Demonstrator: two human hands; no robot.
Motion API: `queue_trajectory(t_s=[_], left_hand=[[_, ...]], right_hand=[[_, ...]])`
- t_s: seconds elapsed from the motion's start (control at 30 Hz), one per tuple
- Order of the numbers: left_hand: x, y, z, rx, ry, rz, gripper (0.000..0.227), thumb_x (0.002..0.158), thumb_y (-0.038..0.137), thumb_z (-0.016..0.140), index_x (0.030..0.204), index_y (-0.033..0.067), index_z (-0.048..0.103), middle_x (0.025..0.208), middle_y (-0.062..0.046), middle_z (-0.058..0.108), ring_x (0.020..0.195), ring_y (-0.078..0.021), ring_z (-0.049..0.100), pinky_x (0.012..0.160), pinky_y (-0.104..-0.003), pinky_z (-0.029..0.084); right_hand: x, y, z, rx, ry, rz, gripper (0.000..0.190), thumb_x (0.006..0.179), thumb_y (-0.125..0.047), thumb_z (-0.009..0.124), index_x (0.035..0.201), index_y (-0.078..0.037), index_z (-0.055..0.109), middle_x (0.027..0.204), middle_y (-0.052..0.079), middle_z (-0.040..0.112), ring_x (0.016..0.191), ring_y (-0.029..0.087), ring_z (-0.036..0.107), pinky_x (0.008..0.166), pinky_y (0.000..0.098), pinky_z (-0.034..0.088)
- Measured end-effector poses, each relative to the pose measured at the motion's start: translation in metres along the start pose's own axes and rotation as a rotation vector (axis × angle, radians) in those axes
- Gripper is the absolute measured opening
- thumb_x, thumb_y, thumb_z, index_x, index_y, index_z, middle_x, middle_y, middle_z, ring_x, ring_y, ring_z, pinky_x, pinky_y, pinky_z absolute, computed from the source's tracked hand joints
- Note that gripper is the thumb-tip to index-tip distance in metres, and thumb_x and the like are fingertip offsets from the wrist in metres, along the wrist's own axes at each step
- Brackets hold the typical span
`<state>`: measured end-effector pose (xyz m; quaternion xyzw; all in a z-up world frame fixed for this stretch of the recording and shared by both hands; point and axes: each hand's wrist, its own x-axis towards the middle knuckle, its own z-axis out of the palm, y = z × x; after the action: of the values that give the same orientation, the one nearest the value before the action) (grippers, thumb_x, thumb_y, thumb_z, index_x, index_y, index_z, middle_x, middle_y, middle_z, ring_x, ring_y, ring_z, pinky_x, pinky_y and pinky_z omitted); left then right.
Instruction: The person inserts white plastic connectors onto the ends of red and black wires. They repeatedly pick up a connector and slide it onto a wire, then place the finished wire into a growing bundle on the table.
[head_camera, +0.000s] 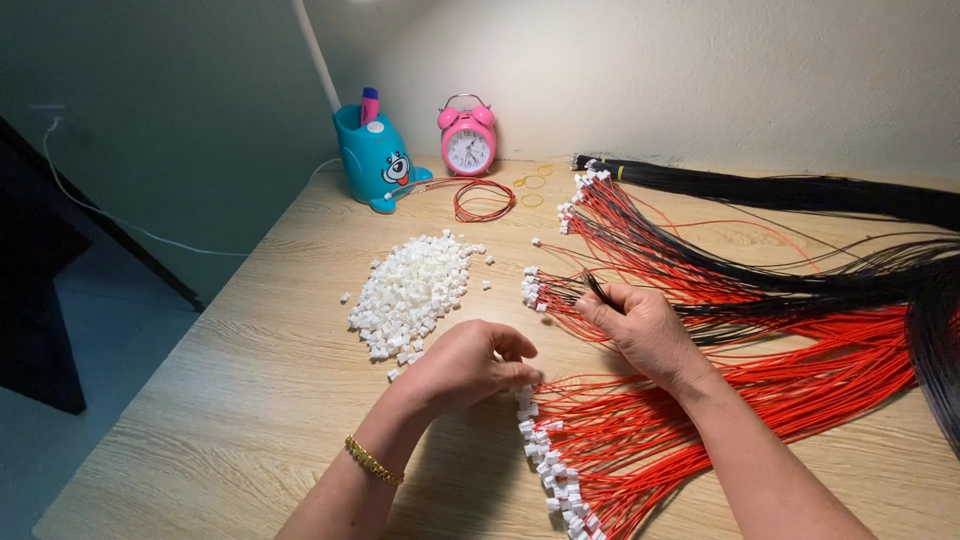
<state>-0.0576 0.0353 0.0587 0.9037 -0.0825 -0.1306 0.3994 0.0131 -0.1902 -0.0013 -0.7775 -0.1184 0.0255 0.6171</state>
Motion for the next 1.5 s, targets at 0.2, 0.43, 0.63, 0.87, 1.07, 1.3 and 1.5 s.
queue_trajectory(t_s=[0.2, 0.43, 0.63, 0.87, 1.07, 1.3, 1.5], left_hand=[[-0.006, 0.01, 0.012, 0.199, -0.058, -0.031, 0.026, 0.079, 0.032, 0.073, 0.1, 0.0177, 0.077, 0.075, -0.004, 0.07, 0.078, -0.0253, 0.07, 0.076, -0.038, 0.058], [-0.003, 0.009, 0.019, 0.291, -0.064, -0.008, 0.027, 0.079, 0.029, 0.07, 0.101, 0.0157, 0.075, 0.077, -0.004, 0.073, 0.082, -0.0276, 0.071, 0.076, -0.041, 0.058], [0.006, 0.003, 0.02, 0.51, 0.016, 0.087, 0.008, 0.08, 0.022, 0.071, 0.085, 0.0207, 0.077, 0.071, 0.0, 0.072, 0.075, -0.0254, 0.072, 0.073, -0.036, 0.059], [-0.008, 0.029, 0.008, 0.417, -0.037, 0.056, 0.023, 0.084, 0.028, 0.069, 0.1, 0.0126, 0.074, 0.081, -0.007, 0.074, 0.086, -0.0294, 0.072, 0.079, -0.043, 0.058], [0.001, 0.022, 0.016, 0.353, -0.025, 0.043, 0.017, 0.083, 0.03, 0.072, 0.091, 0.0167, 0.077, 0.08, -0.006, 0.072, 0.082, -0.0288, 0.071, 0.077, -0.04, 0.058], [0.044, -0.014, 0.023, -0.102, 0.125, 0.016, 0.016, 0.085, 0.02, 0.068, 0.098, 0.0138, 0.076, 0.064, -0.005, 0.065, 0.058, -0.017, 0.065, 0.062, -0.034, 0.056], [0.073, -0.029, 0.044, -0.884, 0.305, -0.094, 0.03, 0.076, 0.007, 0.082, 0.099, -0.0047, 0.067, 0.078, -0.013, 0.07, 0.06, -0.0145, 0.065, 0.051, -0.023, 0.057]], right_hand=[[-0.003, -0.007, 0.003, -0.006, -0.022, 0.022, 0.012, 0.088, -0.019, 0.07, 0.084, -0.008, 0.074, 0.063, -0.001, 0.056, 0.065, 0.011, 0.048, 0.061, 0.0238, 0.038], [-0.003, -0.013, 0.002, -0.018, -0.033, 0.03, 0.013, 0.088, -0.02, 0.069, 0.083, -0.009, 0.074, 0.063, -0.002, 0.057, 0.064, 0.011, 0.049, 0.061, 0.0235, 0.038], [-0.002, -0.008, 0.0, -0.024, -0.059, 0.023, 0.015, 0.089, -0.022, 0.068, 0.083, -0.009, 0.074, 0.062, -0.001, 0.057, 0.064, 0.011, 0.049, 0.063, 0.0241, 0.039], [-0.002, -0.01, 0.003, -0.017, -0.051, 0.025, 0.015, 0.09, -0.021, 0.068, 0.086, -0.008, 0.075, 0.064, -0.001, 0.057, 0.066, 0.012, 0.049, 0.064, 0.0241, 0.039], [-0.002, -0.009, 0.002, 0.007, -0.053, 0.025, 0.015, 0.089, -0.02, 0.069, 0.087, -0.007, 0.075, 0.066, -0.001, 0.058, 0.067, 0.011, 0.049, 0.064, 0.0242, 0.04], [0.0, -0.005, -0.001, 0.058, -0.062, 0.043, 0.015, 0.089, -0.02, 0.07, 0.089, -0.006, 0.076, 0.068, -0.001, 0.06, 0.069, 0.011, 0.049, 0.066, 0.0239, 0.04], [-0.006, -0.009, -0.001, 0.078, -0.096, 0.034, 0.011, 0.087, -0.018, 0.073, 0.092, -0.009, 0.077, 0.069, -0.002, 0.063, 0.071, 0.008, 0.051, 0.069, 0.0232, 0.042]])
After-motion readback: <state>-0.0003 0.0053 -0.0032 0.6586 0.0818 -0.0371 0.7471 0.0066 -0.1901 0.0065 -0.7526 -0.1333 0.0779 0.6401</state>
